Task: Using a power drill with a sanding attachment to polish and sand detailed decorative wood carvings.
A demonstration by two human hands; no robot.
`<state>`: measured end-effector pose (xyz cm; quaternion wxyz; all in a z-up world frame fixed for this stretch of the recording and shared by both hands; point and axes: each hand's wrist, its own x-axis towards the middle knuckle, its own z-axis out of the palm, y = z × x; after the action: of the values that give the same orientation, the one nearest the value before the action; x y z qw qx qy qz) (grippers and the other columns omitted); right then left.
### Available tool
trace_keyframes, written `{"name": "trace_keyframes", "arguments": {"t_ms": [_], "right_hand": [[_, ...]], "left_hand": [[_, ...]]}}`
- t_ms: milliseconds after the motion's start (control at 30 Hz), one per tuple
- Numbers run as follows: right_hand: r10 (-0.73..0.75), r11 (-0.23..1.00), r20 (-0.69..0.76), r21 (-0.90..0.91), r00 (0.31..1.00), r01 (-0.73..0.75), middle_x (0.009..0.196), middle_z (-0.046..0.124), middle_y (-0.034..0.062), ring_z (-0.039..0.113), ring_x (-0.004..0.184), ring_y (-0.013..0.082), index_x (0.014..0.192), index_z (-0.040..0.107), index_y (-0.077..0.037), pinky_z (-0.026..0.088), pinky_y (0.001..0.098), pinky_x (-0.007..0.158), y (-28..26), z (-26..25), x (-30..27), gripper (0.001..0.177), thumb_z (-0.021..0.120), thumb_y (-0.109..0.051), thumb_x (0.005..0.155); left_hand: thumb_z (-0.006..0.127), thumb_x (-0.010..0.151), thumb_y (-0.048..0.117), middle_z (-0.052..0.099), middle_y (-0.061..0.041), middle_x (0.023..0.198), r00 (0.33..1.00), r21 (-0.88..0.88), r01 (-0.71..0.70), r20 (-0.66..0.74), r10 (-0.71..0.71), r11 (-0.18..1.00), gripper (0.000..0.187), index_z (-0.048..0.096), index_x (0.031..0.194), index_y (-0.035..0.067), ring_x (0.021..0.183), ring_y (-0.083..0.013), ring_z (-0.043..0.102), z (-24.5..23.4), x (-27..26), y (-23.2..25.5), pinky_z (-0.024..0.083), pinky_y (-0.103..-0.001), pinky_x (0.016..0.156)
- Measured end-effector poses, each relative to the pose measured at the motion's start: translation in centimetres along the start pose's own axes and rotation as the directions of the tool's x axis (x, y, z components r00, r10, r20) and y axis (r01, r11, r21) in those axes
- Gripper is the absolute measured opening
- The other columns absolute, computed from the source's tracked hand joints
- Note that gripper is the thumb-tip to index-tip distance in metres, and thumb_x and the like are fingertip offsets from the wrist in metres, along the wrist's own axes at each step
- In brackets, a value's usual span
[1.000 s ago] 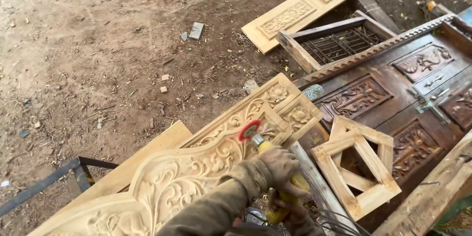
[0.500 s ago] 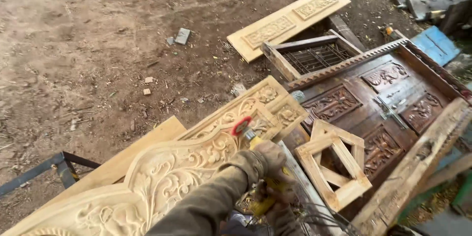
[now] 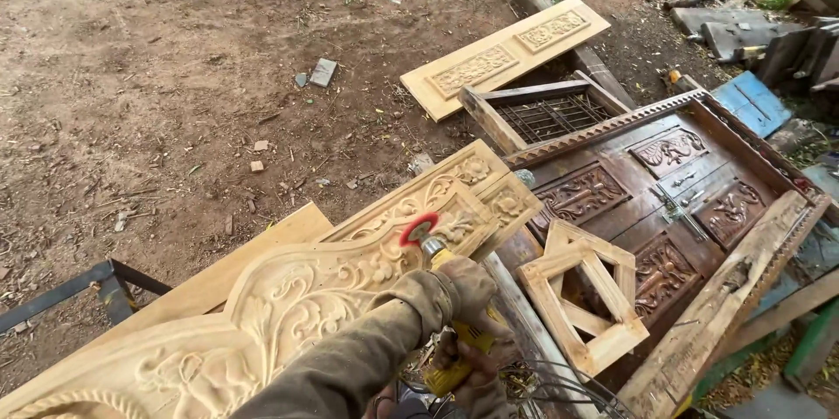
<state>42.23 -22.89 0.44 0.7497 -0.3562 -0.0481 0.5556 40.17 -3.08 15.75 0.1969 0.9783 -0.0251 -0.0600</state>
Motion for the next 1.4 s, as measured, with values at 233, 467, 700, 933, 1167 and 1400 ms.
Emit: {"name": "trace_keyframes", "arguments": {"t_ms": [233, 467, 700, 933, 1167, 1400], "right_hand": [[0.094, 0.996, 0.179, -0.021, 0.979, -0.092, 0.084, 0.056, 0.0078, 0.057, 0.073, 0.0216, 0.108, 0.056, -0.002, 0.050, 0.0388, 0.068, 1.8, -0.2, 0.2, 0.039, 0.075, -0.022, 0.081], [0.181, 0.983, 0.244, -0.077, 0.953, -0.167, 0.089, 0.057, 0.0091, 0.058, 0.078, 0.0221, 0.105, 0.055, 0.000, 0.050, 0.0387, 0.073, 2.9, -2.0, 1.2, 0.036, 0.073, -0.022, 0.083], [0.154, 0.986, 0.175, -0.090, 0.972, -0.140, 0.083, 0.057, 0.0079, 0.056, 0.074, 0.0196, 0.102, 0.060, 0.000, 0.049, 0.0361, 0.069, 2.0, 0.8, 1.2, 0.036, 0.075, -0.025, 0.080], [0.137, 0.989, 0.150, -0.073, 0.979, -0.127, 0.082, 0.059, 0.0091, 0.057, 0.073, 0.0208, 0.096, 0.059, 0.000, 0.050, 0.0374, 0.070, 3.1, 1.5, -0.1, 0.035, 0.078, -0.026, 0.080], [0.163, 0.987, 0.148, -0.031, 0.976, -0.160, 0.084, 0.059, 0.0085, 0.057, 0.070, 0.0200, 0.100, 0.059, -0.002, 0.049, 0.0379, 0.067, 3.6, 2.7, 0.4, 0.036, 0.078, -0.024, 0.077], [0.240, 0.971, 0.246, -0.059, 0.939, -0.233, 0.085, 0.058, 0.0079, 0.059, 0.074, 0.0210, 0.112, 0.058, -0.002, 0.051, 0.0387, 0.069, 5.7, 2.9, 0.2, 0.039, 0.075, -0.018, 0.081]], "left_hand": [[0.052, 0.070, 0.095, 0.063, -0.008, 0.053, 0.998, -0.044, 0.056, -0.036, -0.057, 0.997, 0.092, 0.071, 0.066, 0.005, 0.047, -0.0242, 0.064, 0.3, -3.9, -0.3, 0.053, -0.040, 0.050], [0.054, 0.069, 0.092, 0.065, -0.012, 0.056, 0.985, -0.067, 0.068, -0.155, -0.078, 0.995, 0.090, 0.074, 0.071, 0.005, 0.052, -0.0277, 0.067, 2.0, -5.3, -1.6, 0.055, -0.041, 0.055], [0.049, 0.069, 0.097, 0.054, -0.003, 0.047, 0.986, -0.066, 0.082, -0.141, -0.091, 0.994, 0.092, 0.065, 0.054, 0.008, 0.042, -0.0194, 0.055, 1.2, -5.0, -2.3, 0.047, -0.038, 0.046], [0.047, 0.064, 0.098, 0.056, -0.004, 0.045, 0.985, -0.085, 0.071, -0.153, -0.083, 0.994, 0.091, 0.068, 0.059, 0.010, 0.043, -0.0207, 0.058, 2.4, -5.4, -2.1, 0.049, -0.038, 0.049], [0.051, 0.067, 0.096, 0.059, -0.006, 0.050, 0.987, -0.062, 0.094, -0.122, -0.101, 0.994, 0.091, 0.072, 0.063, 0.008, 0.048, -0.0224, 0.060, 1.0, -7.2, -2.0, 0.050, -0.038, 0.053], [0.054, 0.070, 0.094, 0.061, -0.007, 0.054, 0.973, -0.065, 0.211, -0.082, -0.216, 0.975, 0.087, 0.071, 0.065, 0.009, 0.050, -0.0213, 0.063, 0.8, -11.2, -1.7, 0.052, -0.039, 0.052]]}}
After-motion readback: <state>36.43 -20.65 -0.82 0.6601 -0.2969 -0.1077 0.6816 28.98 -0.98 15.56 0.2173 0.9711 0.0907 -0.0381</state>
